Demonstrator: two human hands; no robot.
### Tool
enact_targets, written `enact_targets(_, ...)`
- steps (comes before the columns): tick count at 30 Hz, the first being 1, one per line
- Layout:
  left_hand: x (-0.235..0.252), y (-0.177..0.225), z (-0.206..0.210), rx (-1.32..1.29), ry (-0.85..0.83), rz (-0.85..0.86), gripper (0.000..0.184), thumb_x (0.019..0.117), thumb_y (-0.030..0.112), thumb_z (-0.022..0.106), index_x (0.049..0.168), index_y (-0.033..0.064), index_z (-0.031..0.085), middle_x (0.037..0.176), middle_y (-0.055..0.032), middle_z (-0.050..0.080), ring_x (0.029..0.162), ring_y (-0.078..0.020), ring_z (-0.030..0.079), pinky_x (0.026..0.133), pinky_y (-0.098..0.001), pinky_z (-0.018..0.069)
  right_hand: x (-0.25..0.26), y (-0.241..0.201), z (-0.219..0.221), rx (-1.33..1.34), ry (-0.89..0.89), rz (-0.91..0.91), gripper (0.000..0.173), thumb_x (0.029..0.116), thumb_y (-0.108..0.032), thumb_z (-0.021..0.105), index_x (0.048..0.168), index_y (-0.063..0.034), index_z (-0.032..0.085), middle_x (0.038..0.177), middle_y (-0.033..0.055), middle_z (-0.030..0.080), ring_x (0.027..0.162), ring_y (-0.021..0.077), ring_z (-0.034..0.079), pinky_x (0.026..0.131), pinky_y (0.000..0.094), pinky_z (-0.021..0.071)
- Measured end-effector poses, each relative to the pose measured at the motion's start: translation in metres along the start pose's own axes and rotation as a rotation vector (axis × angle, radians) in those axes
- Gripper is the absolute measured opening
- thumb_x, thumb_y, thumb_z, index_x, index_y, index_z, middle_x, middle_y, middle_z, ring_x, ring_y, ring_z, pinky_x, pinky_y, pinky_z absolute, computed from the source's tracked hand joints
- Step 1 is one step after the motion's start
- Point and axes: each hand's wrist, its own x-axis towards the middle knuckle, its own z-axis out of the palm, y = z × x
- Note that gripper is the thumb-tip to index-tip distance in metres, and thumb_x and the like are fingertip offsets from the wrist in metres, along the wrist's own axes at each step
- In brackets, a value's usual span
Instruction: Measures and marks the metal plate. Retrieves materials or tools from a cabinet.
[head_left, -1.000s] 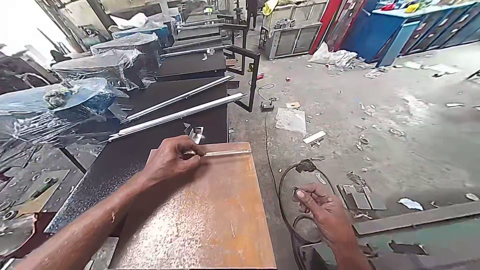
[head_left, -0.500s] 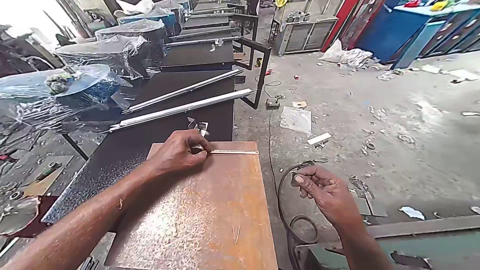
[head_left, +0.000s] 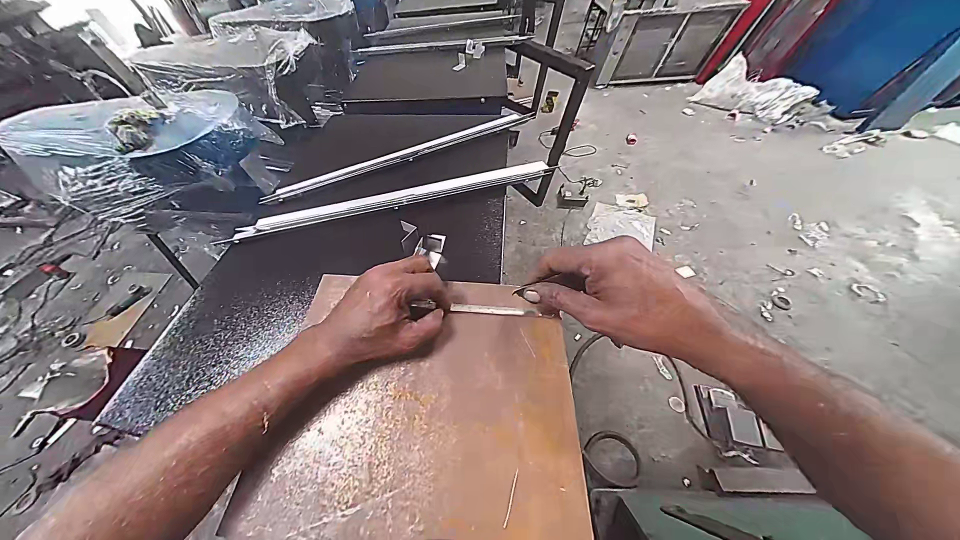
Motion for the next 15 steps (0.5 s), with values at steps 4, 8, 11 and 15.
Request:
enact_targets(4, -0.001, 0.0, 0.001, 0.021, 0.011, 0.007, 0.016, 0.0887, 0.026, 0.063, 0.089, 0.019, 0.077, 0.089, 0.0064, 0.068, 0.085, -0.0026, 0.063, 0.071, -0.0241, 0.0541, 0.019, 0.004, 0.003, -0.037, -0.162, 0.024, 0.009, 0.096, -0.036, 0.07, 0.09, -0.0305, 0.074, 0.07, -0.0159, 0.066, 0.059, -0.0029, 0.061, 0.053, 0.023, 0.0522)
enact_targets(8, 0.0, 0.002, -0.001, 0.017, 0.003, 0.002, 0.015, 0.089, 0.025, 0.063, 0.089, 0.0189, 0.077, 0.088, 0.0063, 0.067, 0.084, -0.0023, 0.062, 0.07, -0.0235, 0.0531, 0.026, 0.004, 0.0, -0.053, -0.222, 0.037, 0.01, 0.0959, -0.037, 0.069, 0.088, -0.0323, 0.074, 0.068, -0.0166, 0.065, 0.058, -0.0036, 0.059, 0.051, 0.0218, 0.0502)
enact_targets(11, -0.001, 0.001, -0.001, 0.011, 0.004, 0.002, 0.015, 0.0891, 0.025, 0.064, 0.09, 0.0183, 0.077, 0.086, 0.0062, 0.066, 0.082, -0.0024, 0.062, 0.069, -0.0231, 0.0523, 0.03, 0.004, 0.001, -0.062, -0.24, -0.001, 0.012, 0.096, -0.037, 0.069, 0.087, -0.0316, 0.074, 0.068, -0.0166, 0.065, 0.059, -0.0043, 0.059, 0.052, 0.0207, 0.0505)
enact_targets(15, 0.0, 0.002, -0.002, 0.006, -0.011, -0.004, 0.015, 0.0893, 0.024, 0.063, 0.09, 0.0176, 0.077, 0.087, 0.0058, 0.066, 0.082, -0.0023, 0.061, 0.068, -0.0227, 0.0523, 0.034, 0.003, 0.002, -0.085, -0.259, -0.014, 0.013, 0.0962, -0.038, 0.069, 0.086, -0.0315, 0.074, 0.069, -0.0165, 0.065, 0.061, -0.0036, 0.06, 0.053, 0.0218, 0.0502)
